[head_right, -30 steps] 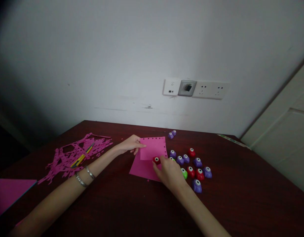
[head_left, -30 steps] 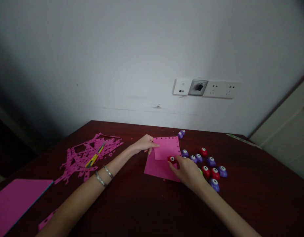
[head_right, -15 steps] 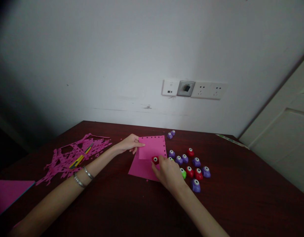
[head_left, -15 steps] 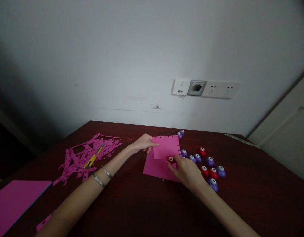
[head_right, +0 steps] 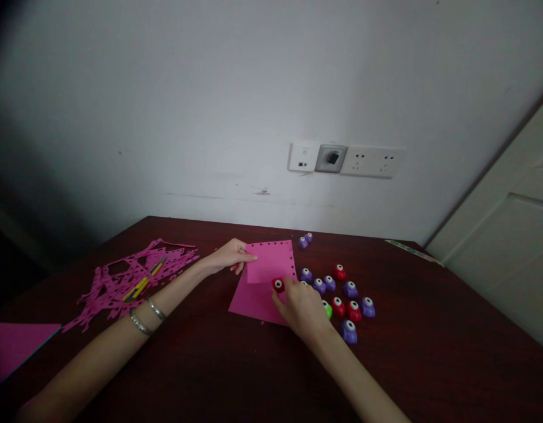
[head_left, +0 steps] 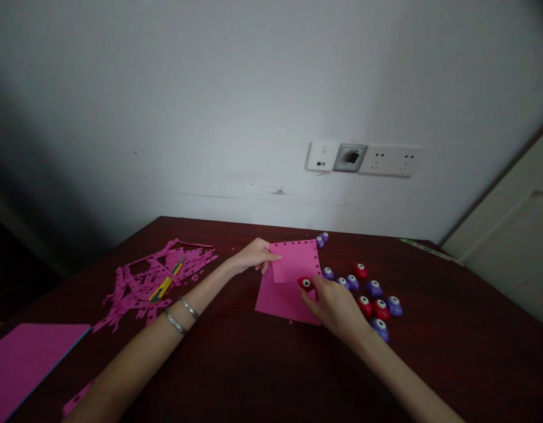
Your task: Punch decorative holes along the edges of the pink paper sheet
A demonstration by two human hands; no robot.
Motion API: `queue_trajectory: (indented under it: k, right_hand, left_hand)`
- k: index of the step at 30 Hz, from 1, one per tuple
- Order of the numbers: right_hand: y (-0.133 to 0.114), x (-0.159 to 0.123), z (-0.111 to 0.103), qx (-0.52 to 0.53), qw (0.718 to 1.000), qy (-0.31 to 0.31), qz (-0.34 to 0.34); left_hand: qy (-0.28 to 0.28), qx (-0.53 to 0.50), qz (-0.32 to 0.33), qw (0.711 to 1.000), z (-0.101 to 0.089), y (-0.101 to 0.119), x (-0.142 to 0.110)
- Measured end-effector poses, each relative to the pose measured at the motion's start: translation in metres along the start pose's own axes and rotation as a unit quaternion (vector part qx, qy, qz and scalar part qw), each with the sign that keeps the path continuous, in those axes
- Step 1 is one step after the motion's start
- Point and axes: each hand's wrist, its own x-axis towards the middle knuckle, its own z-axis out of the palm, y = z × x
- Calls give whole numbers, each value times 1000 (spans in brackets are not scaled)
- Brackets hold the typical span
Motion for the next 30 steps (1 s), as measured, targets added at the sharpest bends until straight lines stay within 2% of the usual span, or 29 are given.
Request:
queue_trajectory:
  k: [7,13,16,20,24,26,30]
  right_hand:
    - [2,1,-4,5,1000,-14,4]
    - [9,4,-7,48,999,-23,2]
    - [27,11,-14,69,996,-17,44]
    - [69,24,-23,75,988,2,134]
    - [105,32,-17,37,977,-7,211]
    - [114,33,-10,27,976,-13,214]
    - [122,33,8,22,988,-8,156]
  left_hand:
    - [25,2,-16,1000,-12,6,-2]
    - [22,7,-28,999,-18,4,-3]
    - [0,20,-60,998,-20,2,-4]
    - [-34,38,-100,994,-15,-1,-4]
    - [-82,46,-131,987,-8,-10,-1]
    - [-103,54,-137,984,-5,-17,1]
    - [-123,90,-122,981,-4,-29,4]
